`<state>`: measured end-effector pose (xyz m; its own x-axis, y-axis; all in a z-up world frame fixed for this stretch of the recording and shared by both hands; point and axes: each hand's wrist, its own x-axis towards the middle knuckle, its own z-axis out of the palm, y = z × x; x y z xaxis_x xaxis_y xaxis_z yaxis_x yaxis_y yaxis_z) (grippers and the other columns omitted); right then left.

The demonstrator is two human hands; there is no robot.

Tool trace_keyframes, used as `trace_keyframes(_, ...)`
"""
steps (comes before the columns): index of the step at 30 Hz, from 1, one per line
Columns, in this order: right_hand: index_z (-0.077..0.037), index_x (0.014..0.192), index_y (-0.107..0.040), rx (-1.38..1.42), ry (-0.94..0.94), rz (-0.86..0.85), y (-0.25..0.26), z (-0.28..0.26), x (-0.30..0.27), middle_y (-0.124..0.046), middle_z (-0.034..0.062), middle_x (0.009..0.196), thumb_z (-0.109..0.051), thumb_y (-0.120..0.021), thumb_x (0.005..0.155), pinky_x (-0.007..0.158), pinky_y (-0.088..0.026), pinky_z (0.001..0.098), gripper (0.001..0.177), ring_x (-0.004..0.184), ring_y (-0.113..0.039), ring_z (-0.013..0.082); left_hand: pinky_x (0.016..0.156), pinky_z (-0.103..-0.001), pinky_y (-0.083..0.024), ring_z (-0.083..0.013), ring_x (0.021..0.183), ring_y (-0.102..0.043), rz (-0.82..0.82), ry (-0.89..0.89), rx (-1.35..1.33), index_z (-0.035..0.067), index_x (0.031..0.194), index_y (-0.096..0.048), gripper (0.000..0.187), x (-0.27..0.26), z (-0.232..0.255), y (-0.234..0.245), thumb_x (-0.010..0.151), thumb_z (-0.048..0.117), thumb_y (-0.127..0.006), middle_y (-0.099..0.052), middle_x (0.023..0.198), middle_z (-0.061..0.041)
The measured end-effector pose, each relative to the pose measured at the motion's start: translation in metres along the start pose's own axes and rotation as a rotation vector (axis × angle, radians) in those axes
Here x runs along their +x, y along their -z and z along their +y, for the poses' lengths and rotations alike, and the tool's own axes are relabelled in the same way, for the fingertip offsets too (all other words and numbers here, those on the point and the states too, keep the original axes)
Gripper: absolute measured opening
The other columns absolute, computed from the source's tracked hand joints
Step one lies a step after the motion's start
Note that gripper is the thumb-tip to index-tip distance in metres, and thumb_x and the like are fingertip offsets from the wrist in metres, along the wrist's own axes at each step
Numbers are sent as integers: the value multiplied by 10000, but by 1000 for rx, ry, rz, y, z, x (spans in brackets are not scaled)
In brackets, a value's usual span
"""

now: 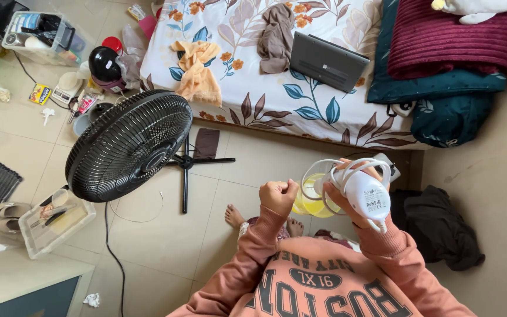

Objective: The person uses a hand mixer to beat eggs in a glass bowl, then places the bowl on a digital scale. They open a packet of instant noodles and add the contents to the bowl, followed by stirring the mixture with a spoon.

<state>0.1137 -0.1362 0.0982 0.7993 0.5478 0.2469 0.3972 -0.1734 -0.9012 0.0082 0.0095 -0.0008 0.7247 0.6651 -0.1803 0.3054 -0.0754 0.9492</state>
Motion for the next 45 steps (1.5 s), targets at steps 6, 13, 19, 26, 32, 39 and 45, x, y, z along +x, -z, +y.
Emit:
trace_keyframes(6,-53,1067,-651,19,-14,-33,2,1,0,-708,73,1061,-39,-868,708,861,-585,327,420,973,-681,180,421,-341,-298,-110,410,-306,-5,30,-27,-39,534,-532,437,-5,0,0,902,163,-655,-358,412,-74)
trace_keyframes(13,-50,1037,-655,84,-93,-187,30,-12,-1,-716,72,1037,-61,-876,697,830,-589,315,405,923,-690,173,415,-338,-285,-101,415,-306,18,52,-29,-35,524,-514,462,-14,-3,-8,912,166,-663,-356,409,-49)
trace_keyframes(19,-59,1036,-633,-111,96,-112,30,-11,-1,-722,82,1047,-69,-890,686,848,-596,328,434,940,-704,191,415,-344,-292,-112,419,-294,28,53,-44,-43,536,-510,439,-23,5,-16,897,154,-663,-350,415,-67)
trace_keyframes(26,-83,1111,-610,-3,92,-137,25,5,-18,-694,79,1093,-38,-880,703,899,-595,368,491,1043,-682,217,426,-344,-294,-123,440,-271,39,22,-68,-45,562,-516,415,-28,5,-22,900,145,-664,-331,438,-88)
trace_keyframes(32,-104,1175,-590,221,-84,-246,37,14,-26,-670,76,1132,-11,-872,719,942,-594,403,544,1132,-664,240,408,-340,-280,-118,412,-283,56,25,-36,-40,527,-509,439,-24,-2,-21,890,140,-679,-343,411,-73)
trace_keyframes(39,-91,1168,-595,107,78,-219,24,1,-15,-682,79,1108,-47,-881,706,933,-596,376,545,1095,-678,223,424,-345,-316,-125,429,-294,-7,20,-48,-44,567,-528,412,-21,3,-15,900,147,-677,-353,435,-94)
trace_keyframes(45,-61,1143,-615,-47,184,-126,9,-11,-4,-705,103,1096,-85,-888,685,883,-602,340,534,1003,-700,201,437,-347,-320,-140,456,-270,-38,-10,-45,-45,585,-530,419,-16,7,-5,919,161,-675,-342,459,-99)
